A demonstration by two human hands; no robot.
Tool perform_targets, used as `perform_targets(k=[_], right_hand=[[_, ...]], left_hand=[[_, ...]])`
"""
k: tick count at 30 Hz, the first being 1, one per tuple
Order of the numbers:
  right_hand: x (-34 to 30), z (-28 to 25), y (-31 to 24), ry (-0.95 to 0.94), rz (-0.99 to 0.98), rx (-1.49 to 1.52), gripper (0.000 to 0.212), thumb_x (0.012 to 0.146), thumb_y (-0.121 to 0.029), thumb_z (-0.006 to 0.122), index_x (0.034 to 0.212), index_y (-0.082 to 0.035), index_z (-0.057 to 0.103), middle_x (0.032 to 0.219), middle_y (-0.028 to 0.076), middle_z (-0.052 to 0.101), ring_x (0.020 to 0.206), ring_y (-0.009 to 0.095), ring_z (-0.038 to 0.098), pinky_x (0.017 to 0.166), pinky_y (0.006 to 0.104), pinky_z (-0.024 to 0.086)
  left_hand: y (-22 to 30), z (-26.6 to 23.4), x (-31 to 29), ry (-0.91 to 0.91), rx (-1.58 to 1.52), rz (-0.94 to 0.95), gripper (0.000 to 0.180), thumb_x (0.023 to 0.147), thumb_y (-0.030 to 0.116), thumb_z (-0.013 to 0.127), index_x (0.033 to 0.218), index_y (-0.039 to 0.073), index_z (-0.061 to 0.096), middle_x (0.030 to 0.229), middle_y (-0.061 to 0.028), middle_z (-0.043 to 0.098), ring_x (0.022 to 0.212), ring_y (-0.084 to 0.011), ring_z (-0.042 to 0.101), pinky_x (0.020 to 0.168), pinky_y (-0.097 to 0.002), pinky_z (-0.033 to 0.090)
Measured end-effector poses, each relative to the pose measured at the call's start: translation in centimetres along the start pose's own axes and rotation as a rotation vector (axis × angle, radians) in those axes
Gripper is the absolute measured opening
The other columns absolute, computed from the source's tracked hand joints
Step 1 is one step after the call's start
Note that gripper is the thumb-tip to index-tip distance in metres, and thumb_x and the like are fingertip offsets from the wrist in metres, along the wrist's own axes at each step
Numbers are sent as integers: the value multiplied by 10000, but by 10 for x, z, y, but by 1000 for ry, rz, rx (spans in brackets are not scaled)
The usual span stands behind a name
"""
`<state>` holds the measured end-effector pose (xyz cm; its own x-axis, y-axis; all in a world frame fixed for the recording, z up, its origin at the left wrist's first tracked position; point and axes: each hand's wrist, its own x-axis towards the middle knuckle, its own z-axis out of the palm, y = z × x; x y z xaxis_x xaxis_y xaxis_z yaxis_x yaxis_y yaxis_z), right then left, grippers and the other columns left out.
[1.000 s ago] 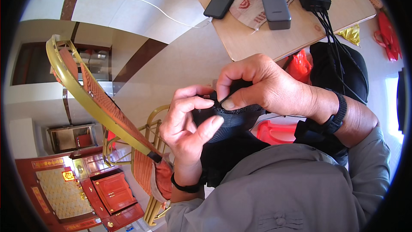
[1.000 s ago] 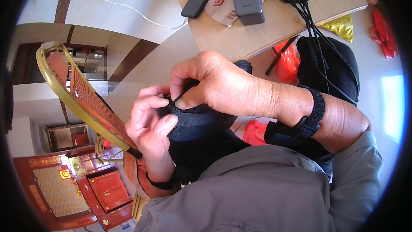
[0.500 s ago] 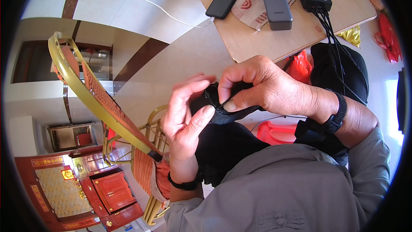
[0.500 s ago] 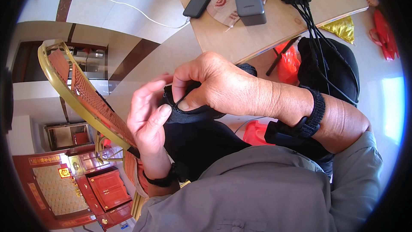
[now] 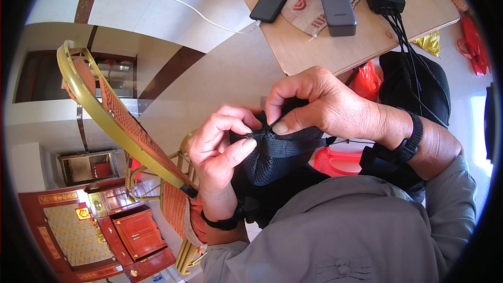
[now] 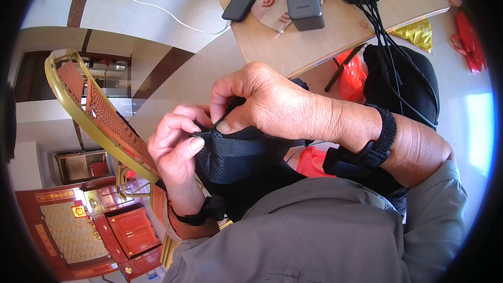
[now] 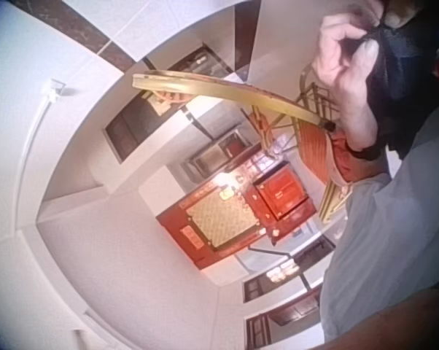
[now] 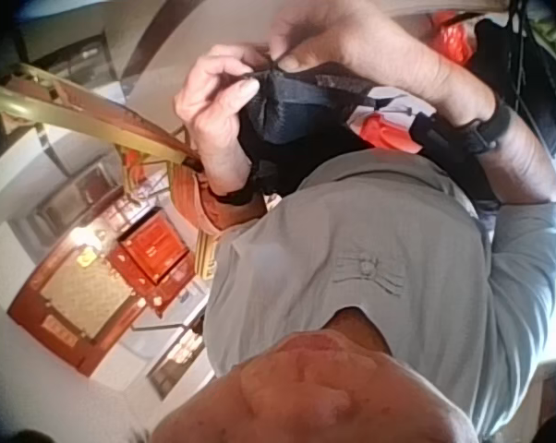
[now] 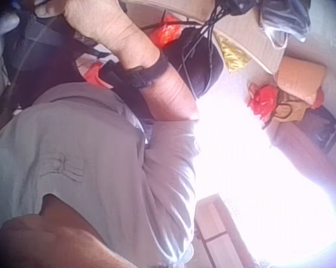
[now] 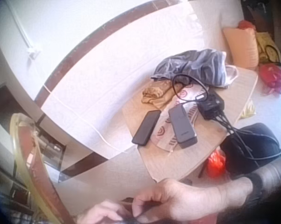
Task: Assembling a black mesh head-strap and connecting power cables to a battery pack.
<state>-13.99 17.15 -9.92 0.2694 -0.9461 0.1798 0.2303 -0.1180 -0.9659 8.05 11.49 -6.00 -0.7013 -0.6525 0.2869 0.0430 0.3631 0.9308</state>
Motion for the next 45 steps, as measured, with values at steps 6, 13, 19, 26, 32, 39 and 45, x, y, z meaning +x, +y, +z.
perform_targets(k=[6, 13, 19, 26, 32, 39, 45], right_hand=[[0, 3, 2, -6, 31, 33, 112, 820, 9, 705, 921, 2, 658, 837, 2, 647, 827, 71, 574, 762, 239, 470], [0, 2, 3, 2, 23, -20, 118, 810, 0, 705, 919, -5, 661, 830, 0, 647, 818, 74, 573, 757, 243, 470], [0, -1, 0, 6, -30, -63, 121, 807, -18, 713, 915, -1, 661, 803, -1, 646, 791, 70, 571, 730, 245, 467], [0, -1, 3, 12, -37, -77, 132, 795, -22, 711, 914, 2, 660, 780, 8, 643, 762, 73, 572, 709, 244, 466], [3, -4, 2, 33, -65, -118, 187, 719, -45, 715, 891, 12, 668, 765, 120, 677, 745, 188, 654, 715, 327, 514], [7, -16, 9, -62, -243, -418, 211, 712, -59, 698, 921, -35, 679, 808, 129, 684, 789, 277, 673, 728, 365, 519], [7, -6, 12, -26, -260, -392, 178, 726, -89, 722, 895, -55, 677, 800, 113, 671, 788, 281, 665, 742, 365, 513]], left_hand=[[-2, 7, -5, 44, -22, 4, 184, 763, -42, 711, 924, -50, 622, 897, -174, 651, 843, -229, 634, 785, -333, 494], [0, 7, -3, 4, 165, 87, 217, 755, -62, 735, 951, -49, 642, 883, -163, 661, 765, -179, 609, 683, -268, 471], [-2, 21, -3, 171, 10, 37, 221, 725, -20, 793, 895, -35, 652, 861, -130, 645, 747, -147, 586, 648, -248, 442], [2, 22, -3, 117, 210, 58, 203, 724, -30, 785, 880, -23, 655, 873, -107, 618, 754, -147, 567, 666, -258, 447], [2, 27, -4, 217, 119, -59, 188, 728, -47, 769, 875, -55, 653, 869, -111, 618, 763, -154, 563, 683, -249, 434], [3, 17, -5, 179, -15, -135, 193, 713, -52, 773, 856, -65, 644, 833, -123, 630, 777, -169, 566, 694, -262, 432], [4, 13, -7, 169, -93, -129, 202, 708, -50, 779, 857, -67, 644, 835, -128, 633, 769, -172, 568, 698, -262, 430]])
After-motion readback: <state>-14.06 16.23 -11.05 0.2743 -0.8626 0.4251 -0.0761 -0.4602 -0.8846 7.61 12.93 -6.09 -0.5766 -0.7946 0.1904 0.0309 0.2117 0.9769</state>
